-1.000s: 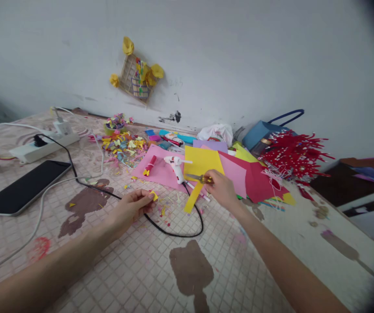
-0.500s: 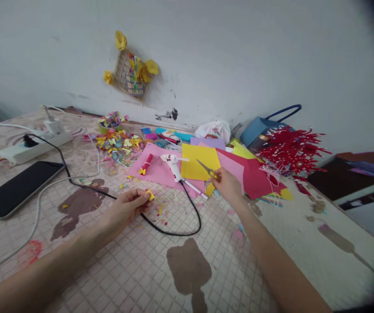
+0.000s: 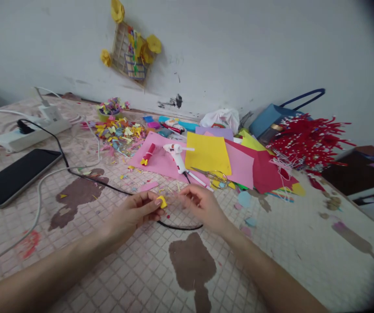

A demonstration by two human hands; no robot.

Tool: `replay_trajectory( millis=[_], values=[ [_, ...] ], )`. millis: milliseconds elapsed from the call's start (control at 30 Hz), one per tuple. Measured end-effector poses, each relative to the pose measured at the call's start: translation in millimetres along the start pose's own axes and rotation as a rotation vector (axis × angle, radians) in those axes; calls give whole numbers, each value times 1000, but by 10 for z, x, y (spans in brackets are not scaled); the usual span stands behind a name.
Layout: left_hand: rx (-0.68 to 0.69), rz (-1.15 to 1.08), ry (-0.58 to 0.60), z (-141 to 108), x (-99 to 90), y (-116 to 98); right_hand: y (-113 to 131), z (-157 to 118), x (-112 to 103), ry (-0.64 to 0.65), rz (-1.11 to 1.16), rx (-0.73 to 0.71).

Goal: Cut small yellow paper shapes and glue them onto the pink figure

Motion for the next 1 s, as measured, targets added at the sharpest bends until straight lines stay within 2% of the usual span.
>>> replay_trajectory(
  millis=[67,167,267,400,467,567,700,800,867,933,1000],
  values=[
    [12,63,6,-21,35,-16,142,-2,181,53,120,-19],
    [38,209,30,-46,101,-75,213,-15,296,80,201,-4],
    [68,319,67,-47,162,-129,138,-13,362,110,300,50],
    [85,309,69,-32,165,-149,18,5,517,207,588,108],
    [67,303,65,-25,154,-131,-5,9,538,226,637,119],
    [39,272,36,-26,107,-98,-56,1,468,205,548,146],
    [12,157,-14,-35,27,-42,-109,-16,301,179,249,156],
    [-11,88,-43,-45,4,-11,-95,-19,250,209,54,125],
    [-33,68,-52,-52,12,5,-36,-22,195,163,-51,85],
    [-50,56,-42,-55,41,17,33,-32,158,91,-67,55],
    [-46,62,-21,-55,76,10,56,-37,200,72,53,56]
  ],
)
Point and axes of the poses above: each hand's wrist, its own z-axis towards the middle knuckle, its own x-axis out of the palm, y = z × x, the point moved 10 cm from there along z, towards the middle knuckle, and after that the axes turned 14 degrees about y, right-handed, at the moved point
